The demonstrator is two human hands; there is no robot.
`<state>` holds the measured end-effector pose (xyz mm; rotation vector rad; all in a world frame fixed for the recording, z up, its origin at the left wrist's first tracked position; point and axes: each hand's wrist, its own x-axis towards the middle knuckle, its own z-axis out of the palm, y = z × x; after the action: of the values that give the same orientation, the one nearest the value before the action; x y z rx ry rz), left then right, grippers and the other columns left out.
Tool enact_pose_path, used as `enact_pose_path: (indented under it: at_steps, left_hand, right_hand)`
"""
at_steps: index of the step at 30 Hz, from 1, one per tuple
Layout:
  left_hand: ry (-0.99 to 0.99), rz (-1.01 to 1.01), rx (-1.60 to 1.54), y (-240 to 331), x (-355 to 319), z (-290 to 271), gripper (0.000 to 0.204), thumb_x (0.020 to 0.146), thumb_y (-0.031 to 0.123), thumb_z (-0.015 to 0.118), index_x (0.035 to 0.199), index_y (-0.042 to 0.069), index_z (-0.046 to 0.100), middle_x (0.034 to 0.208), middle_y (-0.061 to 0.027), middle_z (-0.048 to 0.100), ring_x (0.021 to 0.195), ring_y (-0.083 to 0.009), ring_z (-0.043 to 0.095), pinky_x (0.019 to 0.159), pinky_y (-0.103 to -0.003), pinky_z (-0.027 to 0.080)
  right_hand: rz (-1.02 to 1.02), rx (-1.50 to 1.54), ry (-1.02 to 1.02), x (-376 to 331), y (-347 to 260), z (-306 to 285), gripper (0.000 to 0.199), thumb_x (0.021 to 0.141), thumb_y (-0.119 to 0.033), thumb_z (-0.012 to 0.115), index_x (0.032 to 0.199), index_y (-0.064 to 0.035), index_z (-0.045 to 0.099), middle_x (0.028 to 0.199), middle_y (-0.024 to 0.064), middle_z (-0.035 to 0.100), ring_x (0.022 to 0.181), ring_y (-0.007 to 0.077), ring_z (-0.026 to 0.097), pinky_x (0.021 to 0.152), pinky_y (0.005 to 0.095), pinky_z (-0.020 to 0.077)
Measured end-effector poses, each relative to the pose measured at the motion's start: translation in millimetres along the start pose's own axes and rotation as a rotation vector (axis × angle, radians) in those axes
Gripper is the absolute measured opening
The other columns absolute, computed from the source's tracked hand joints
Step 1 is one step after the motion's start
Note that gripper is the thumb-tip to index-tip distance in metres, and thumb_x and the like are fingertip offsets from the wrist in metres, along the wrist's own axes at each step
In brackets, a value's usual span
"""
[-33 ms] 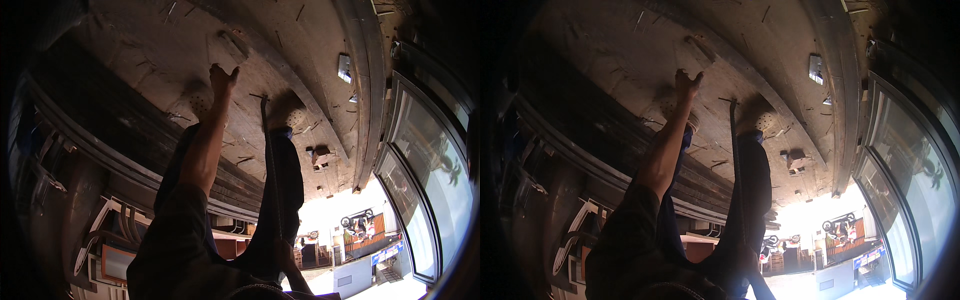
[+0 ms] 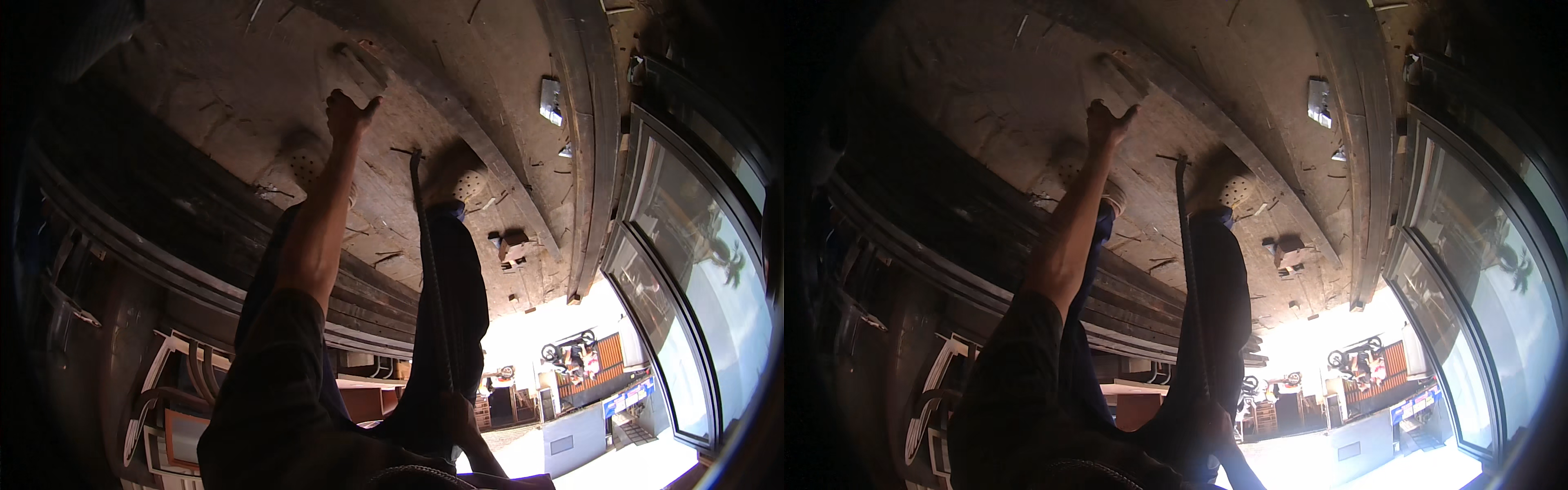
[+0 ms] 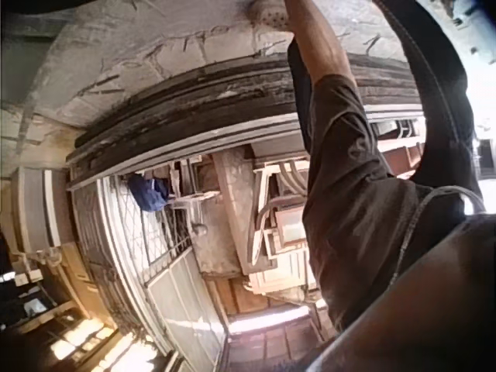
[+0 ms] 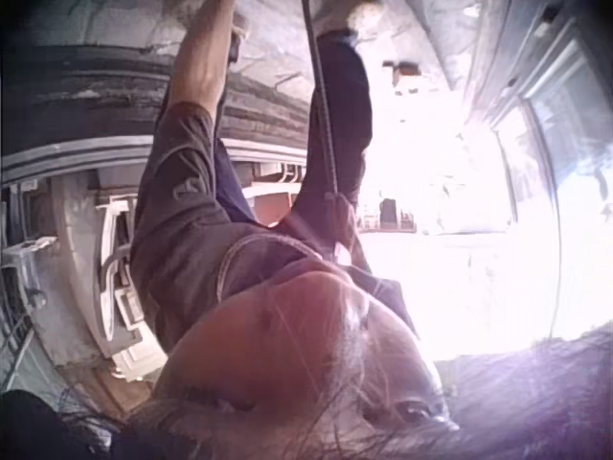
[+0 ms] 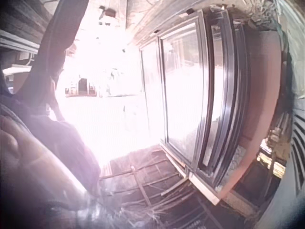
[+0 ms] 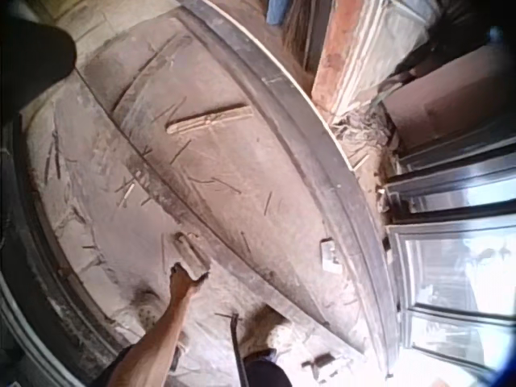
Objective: The person sits on a wooden floor and uses a hammer to repeatedly strike a long metal rod. They adjust the rod's position and use a small wooden block as a support while hammering.
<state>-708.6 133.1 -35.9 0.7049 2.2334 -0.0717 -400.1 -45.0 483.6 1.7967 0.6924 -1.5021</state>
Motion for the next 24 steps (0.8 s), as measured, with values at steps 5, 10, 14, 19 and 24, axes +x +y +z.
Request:
enact_pose_path:
  at_steps: [5, 10, 14, 19, 24]
  left_hand:
    - [0.105, -0.051, -0.21, 31, 40, 7, 0.076, 0.07, 0.046, 0.078, 0.112, -0.009, 0.047, 0.104, -0.024, 0.056, 0.091, -0.0358, 0.063, 0.074, -0.046, 0.056]
    - [-0.073, 0.078, -0.292, -23, -49, -31, 0.041, 0.072, 0.034, 0.073, 0.087, -0.002, 0.063, 0.084, -0.0234, 0.064, 0.08, -0.0379, 0.066, 0.073, -0.046, 0.054]
    - [-0.145, 0.208, -0.121, -102, -111, -106, 0.046, 0.076, 0.042, 0.07, 0.08, -0.004, 0.065, 0.082, -0.0255, 0.063, 0.08, -0.0402, 0.063, 0.075, -0.047, 0.052]
    - [0.004, 0.402, -0.118, -169, -77, -201, 0.043, 0.08, 0.038, 0.068, 0.085, -0.004, 0.062, 0.08, -0.0233, 0.061, 0.074, -0.0384, 0.062, 0.07, -0.047, 0.051]
    - [0.092, -0.017, -0.661, -228, -46, -311, 0.042, 0.084, 0.034, 0.064, 0.103, -0.002, 0.058, 0.089, -0.0201, 0.065, 0.084, -0.0312, 0.067, 0.068, -0.044, 0.052]
  right_hand:
    - [0.282, -0.025, -0.059, 3, -69, 8, 0.027, 0.091, -0.026, 0.053, 0.099, -0.0016, 0.06, 0.083, 0.0196, 0.064, 0.081, 0.0321, 0.066, 0.067, 0.0413, 0.0487]
    - [-0.171, -0.055, 0.045, -1, -33, 43, 0.022, 0.091, -0.023, 0.053, 0.101, -0.0057, 0.06, 0.087, 0.0203, 0.062, 0.086, 0.0387, 0.063, 0.069, 0.0458, 0.0502]
    - [-0.304, -0.264, 0.071, -29, -76, 24, 0.02, 0.088, -0.022, 0.056, 0.098, -0.0048, 0.061, 0.085, 0.0203, 0.063, 0.084, 0.038, 0.064, 0.07, 0.047, 0.0514]
    - [-0.257, -0.761, 0.211, -58, -168, -6, 0.026, 0.09, -0.022, 0.051, 0.09, 0.0032, 0.055, 0.083, 0.0244, 0.064, 0.077, 0.0403, 0.065, 0.064, 0.0478, 0.0535]
    - [-0.371, -0.734, 0.138, -118, -189, -9, 0.027, 0.096, -0.024, 0.043, 0.091, -0.0007, 0.055, 0.08, 0.0223, 0.061, 0.073, 0.0403, 0.065, 0.061, 0.0477, 0.0522]
